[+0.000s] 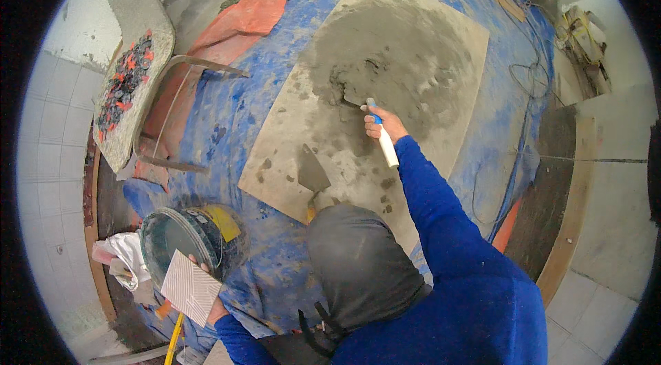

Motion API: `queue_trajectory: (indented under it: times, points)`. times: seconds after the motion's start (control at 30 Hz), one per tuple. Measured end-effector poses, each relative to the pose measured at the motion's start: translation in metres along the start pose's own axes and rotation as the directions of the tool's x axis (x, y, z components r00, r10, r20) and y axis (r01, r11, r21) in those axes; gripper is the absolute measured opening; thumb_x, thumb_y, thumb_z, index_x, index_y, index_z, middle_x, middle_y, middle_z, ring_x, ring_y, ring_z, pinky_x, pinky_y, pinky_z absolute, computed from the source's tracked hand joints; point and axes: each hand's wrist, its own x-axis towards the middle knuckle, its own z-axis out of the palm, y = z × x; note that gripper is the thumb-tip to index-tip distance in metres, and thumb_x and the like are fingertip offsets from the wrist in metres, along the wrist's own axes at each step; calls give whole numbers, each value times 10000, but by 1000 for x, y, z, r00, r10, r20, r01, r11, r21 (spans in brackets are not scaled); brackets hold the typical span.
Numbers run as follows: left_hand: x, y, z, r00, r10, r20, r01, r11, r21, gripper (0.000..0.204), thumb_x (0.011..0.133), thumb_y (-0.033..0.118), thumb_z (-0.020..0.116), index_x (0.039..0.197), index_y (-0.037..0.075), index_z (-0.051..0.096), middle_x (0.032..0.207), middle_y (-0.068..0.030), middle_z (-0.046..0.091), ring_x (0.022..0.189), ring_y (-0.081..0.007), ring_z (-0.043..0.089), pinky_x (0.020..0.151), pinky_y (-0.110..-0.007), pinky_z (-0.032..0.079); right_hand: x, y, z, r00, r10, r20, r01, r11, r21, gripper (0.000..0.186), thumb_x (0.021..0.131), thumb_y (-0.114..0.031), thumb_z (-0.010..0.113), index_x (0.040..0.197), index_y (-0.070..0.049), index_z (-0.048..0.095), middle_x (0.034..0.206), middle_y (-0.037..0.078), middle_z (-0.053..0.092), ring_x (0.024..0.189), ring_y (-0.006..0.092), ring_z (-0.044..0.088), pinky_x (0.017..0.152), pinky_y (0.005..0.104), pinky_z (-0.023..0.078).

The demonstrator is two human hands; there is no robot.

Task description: The person applies adhesive to a tile with a notched trowel, places the tile on a wall, and secures it with tile spacers. They use a rubber mallet to tap the tile into place and adjust the spacers to ensure alignment.

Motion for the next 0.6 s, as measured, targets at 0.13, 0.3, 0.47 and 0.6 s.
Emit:
queue_trajectory:
  times: [0.13, 0.3, 0.47, 0.6]
  points:
    - [3, -4, 16, 948, -54, 313, 12, 991, 135, 735, 1060, 499, 359, 1637, 56, 252, 1718, -164, 219, 1560, -441, 225, 1232, -614, 237, -32, 9, 15, 852, -507, -130, 110, 416, -903, 390, 1023, -265, 605, 1348, -55, 554, 914, 169, 685, 742, 280, 667, 631, 424, 532]
    - [7, -13, 39, 1000, 19, -21, -19, 1000, 14, 924, 966, 606, 521, 1643, 49, 229, 1720, -187, 189, 1559, -470, 193, 1251, -635, 169, -31, -5, 16, 834, -543, -100, -384, -439, -812, 393, 993, -268, 580, 1302, -28, 612, 1081, 291, 720, 1014, 483, 698, 878, 569, 557]
    - [-2, -17, 54, 881, 189, -433, -83, 964, 253, 1063, 905, 679, 609, 1654, 53, 188, 1726, -195, 155, 1566, -478, 158, 1267, -638, 114, -86, -24, -24, 837, -512, -192, -254, -53, -966, 318, 950, -258, 641, 1087, 24, 695, 1043, 277, 732, 955, 443, 719, 819, 547, 564]
    - [-8, -12, 48, 890, 138, -435, -53, 978, 201, 831, 1013, 547, 454, 1646, 59, 225, 1718, -181, 201, 1555, -457, 218, 1242, -632, 187, -66, -26, -30, 884, -333, -327, -252, 250, -935, 286, 935, -259, 681, 958, 25, 696, 923, 241, 728, 802, 351, 743, 630, 482, 572]
